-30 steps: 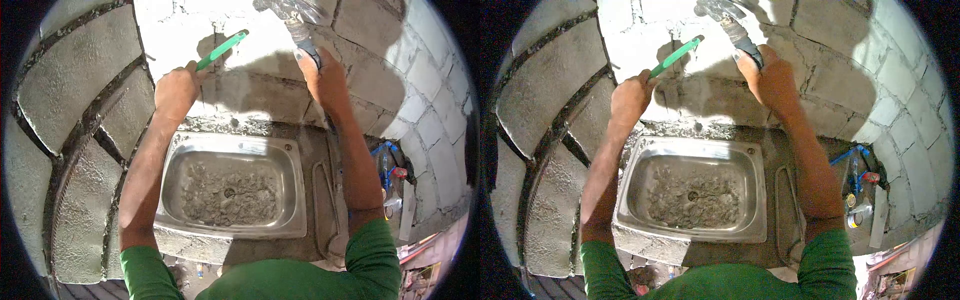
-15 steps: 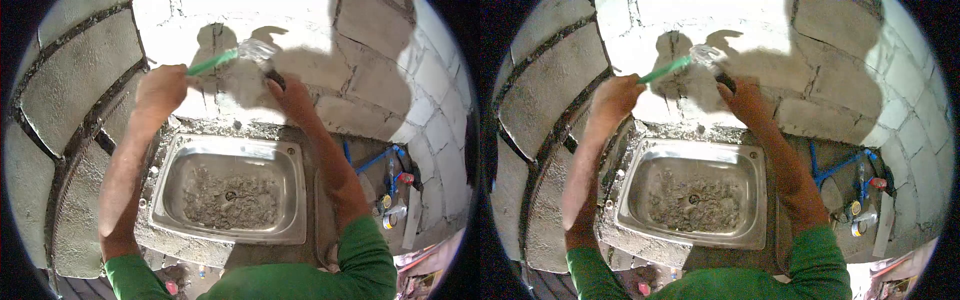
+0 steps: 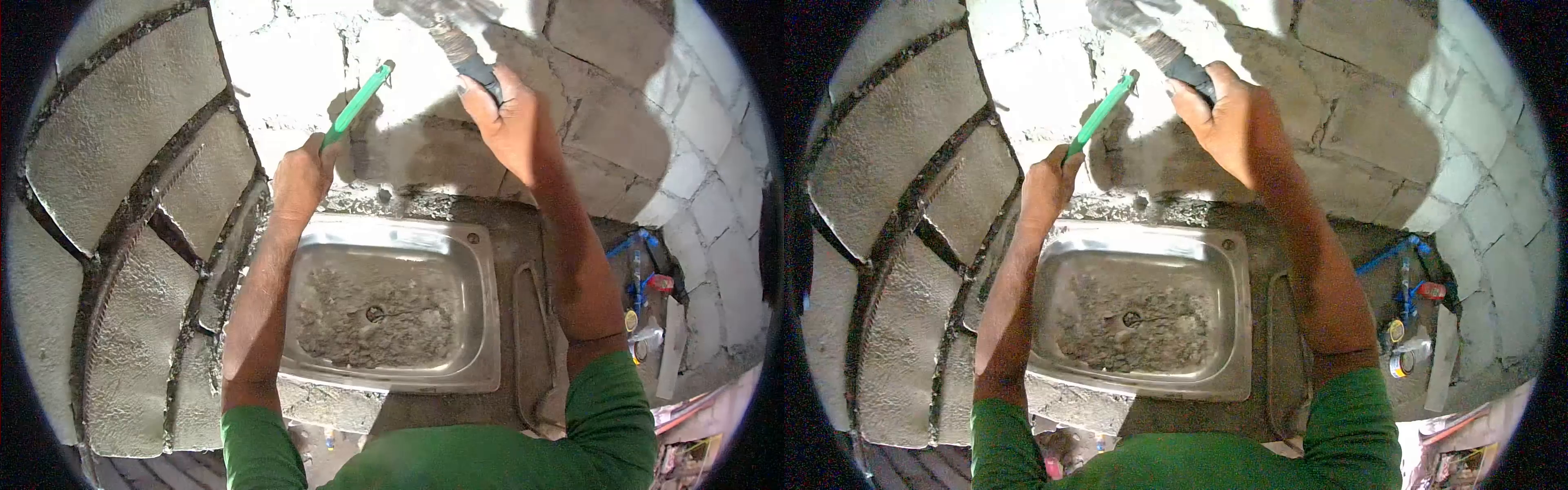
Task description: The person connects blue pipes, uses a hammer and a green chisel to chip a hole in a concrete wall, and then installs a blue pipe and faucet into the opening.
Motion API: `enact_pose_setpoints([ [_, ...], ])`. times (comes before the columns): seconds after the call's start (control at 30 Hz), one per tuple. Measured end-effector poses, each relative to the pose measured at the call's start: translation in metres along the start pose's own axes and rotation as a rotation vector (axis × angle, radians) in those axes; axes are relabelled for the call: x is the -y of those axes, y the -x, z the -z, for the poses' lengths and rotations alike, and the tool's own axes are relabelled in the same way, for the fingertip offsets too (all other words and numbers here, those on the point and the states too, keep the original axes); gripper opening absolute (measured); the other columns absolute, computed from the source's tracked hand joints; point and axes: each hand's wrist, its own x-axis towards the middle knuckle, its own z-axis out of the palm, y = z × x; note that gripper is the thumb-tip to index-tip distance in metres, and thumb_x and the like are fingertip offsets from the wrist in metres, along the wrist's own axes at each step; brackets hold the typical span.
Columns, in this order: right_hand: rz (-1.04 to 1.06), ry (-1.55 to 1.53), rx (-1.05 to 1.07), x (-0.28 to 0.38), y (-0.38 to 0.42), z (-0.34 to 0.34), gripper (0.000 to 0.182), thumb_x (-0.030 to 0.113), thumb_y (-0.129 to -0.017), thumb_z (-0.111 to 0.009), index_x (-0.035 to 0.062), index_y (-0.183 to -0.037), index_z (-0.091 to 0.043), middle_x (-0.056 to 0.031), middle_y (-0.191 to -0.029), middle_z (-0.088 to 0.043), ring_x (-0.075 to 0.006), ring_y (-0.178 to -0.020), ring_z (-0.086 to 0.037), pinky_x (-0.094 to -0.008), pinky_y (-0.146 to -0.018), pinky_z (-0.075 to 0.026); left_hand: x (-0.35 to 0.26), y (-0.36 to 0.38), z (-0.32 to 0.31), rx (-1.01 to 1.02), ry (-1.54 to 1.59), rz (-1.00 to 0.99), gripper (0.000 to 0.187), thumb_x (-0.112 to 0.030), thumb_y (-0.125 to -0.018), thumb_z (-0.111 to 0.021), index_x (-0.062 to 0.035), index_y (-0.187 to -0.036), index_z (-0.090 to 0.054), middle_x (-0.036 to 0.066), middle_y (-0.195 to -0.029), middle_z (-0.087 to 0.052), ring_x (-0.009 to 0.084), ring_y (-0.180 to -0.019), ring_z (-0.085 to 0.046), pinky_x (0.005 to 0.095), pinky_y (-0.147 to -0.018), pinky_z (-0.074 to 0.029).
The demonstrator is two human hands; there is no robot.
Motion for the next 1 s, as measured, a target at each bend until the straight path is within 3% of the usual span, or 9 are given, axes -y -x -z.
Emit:
enact_pose_setpoints([
  [0.07,0.044,0.038,0.012,-0.008,-0.001,-0.011,0.035,0.034,-0.087,-0.068,0.0006,-0.097,-0.062,-0.0256,-0.078,-0.065,-0.0406,-0.074,-0.067,-0.0427,-0.063,-0.053,-0.001,0.003,0.002,-0.007,-0.039,-0.025,0.031,-0.039,-0.094,-0.057,-0.0088,-0.102,-0.063,0.023,-0.074,-0.065,0.0433,-0.071,-0.064,0.0521,-0.063,-0.05],
  [0.17,-0.055,0.408,0.376,-0.024,-0.016,-0.03,0.049,0.048,-0.09,-0.058,0.0015,-0.105,-0.061,-0.0254,-0.085,-0.067,-0.0416,-0.083,-0.066,-0.0504,-0.074,-0.053,-0.023,0.002,0.018,-0.011,-0.19,-0.075,0.024,-0.029,-0.094,-0.057,-0.005,-0.095,-0.061,0.02,-0.067,-0.064,0.0401,-0.067,-0.066,0.0501,-0.061,-0.052],
  [0.33,-0.124,0.304,0.286,-0.029,-0.009,-0.025,0.048,0.047,-0.091,-0.059,-0.0001,-0.101,-0.062,-0.0245,-0.084,-0.067,-0.038,-0.08,-0.068,-0.0475,-0.072,-0.053,-0.006,0.016,0.041,0.107,-0.31,-0.03,0.029,-0.034,-0.096,-0.054,-0.0076,-0.105,-0.063,0.02,-0.068,-0.065,0.0367,-0.068,-0.068,0.0478,-0.062,-0.054],
  [0.4,-0.098,0.057,0.117,-0.024,-0.01,-0.012,0.041,0.039,-0.09,-0.063,-0.0007,-0.099,-0.062,-0.0243,-0.081,-0.066,-0.0374,-0.075,-0.068,-0.0446,-0.066,-0.052,0.003,0.019,0.054,0.002,-0.1,0.018,0.034,-0.038,-0.097,-0.053,-0.0078,-0.109,-0.063,0.02,-0.071,-0.066,0.0351,-0.071,-0.069,0.0484,-0.063,-0.054],
  [0.47,-0.037,0.047,0.075,-0.008,-0.019,-0.001,0.035,0.033,-0.089,-0.067,-0.0012,-0.096,-0.062,-0.0248,-0.078,-0.065,-0.0401,-0.071,-0.067,-0.0436,-0.061,-0.05,-0.006,0.007,0.054,-0.06,0.068,0.048,0.035,-0.039,-0.097,-0.053,-0.0076,-0.108,-0.062,0.019,-0.073,-0.067,0.0347,-0.072,-0.069,0.0487,-0.062,-0.053],
  [0.57,0.315,0.251,-0.16,0.008,-0.032,0.012,0.038,0.032,-0.086,-0.069,-0.0018,-0.099,-0.058,-0.0255,-0.079,-0.065,-0.044,-0.074,-0.064,-0.046,-0.064,-0.05,-0.018,-0.013,0.05,-0.158,-0.105,-0.095,0.031,-0.036,-0.096,-0.055,-0.0058,-0.103,-0.061,0.018,-0.074,-0.066,0.0371,-0.069,-0.066,0.046,-0.06,-0.053],
  [0.7,0.307,0.192,-0.215,0.029,-0.031,0.033,0.039,0.032,-0.084,-0.072,-0.0004,-0.1,-0.057,-0.024,-0.076,-0.065,-0.0434,-0.074,-0.065,-0.0471,-0.064,-0.051,-0.017,-0.019,0.039,-0.186,-0.118,-0.108,0.03,-0.038,-0.096,-0.054,-0.0118,-0.11,-0.062,0.019,-0.08,-0.067,0.0401,-0.072,-0.065,0.0493,-0.062,-0.052],
  [0.93,0.034,0.438,0.094,-0.045,-0.018,-0.018,0.045,0.045,-0.087,-0.063,0.0023,-0.102,-0.061,-0.0247,-0.081,-0.067,-0.0428,-0.077,-0.066,-0.0487,-0.066,-0.052,-0.03,-0.022,0.048,-0.173,-0.292,-0.192,0.028,-0.034,-0.096,-0.054,-0.0094,-0.107,-0.061,0.017,-0.078,-0.066,0.0367,-0.069,-0.067,0.046,-0.059,-0.054],
  [1.0,-0.016,0.306,0.05,-0.033,-0.023,-0.015,0.038,0.035,-0.092,-0.062,0.0016,-0.111,-0.061,-0.0202,-0.082,-0.068,-0.0289,-0.073,-0.069,-0.0388,-0.064,-0.053,-0.03,-0.027,0.051,-0.172,-0.316,-0.185,0.028,-0.034,-0.096,-0.054,-0.0098,-0.108,-0.06,0.018,-0.078,-0.066,0.0368,-0.069,-0.067,0.0462,-0.059,-0.054],
])
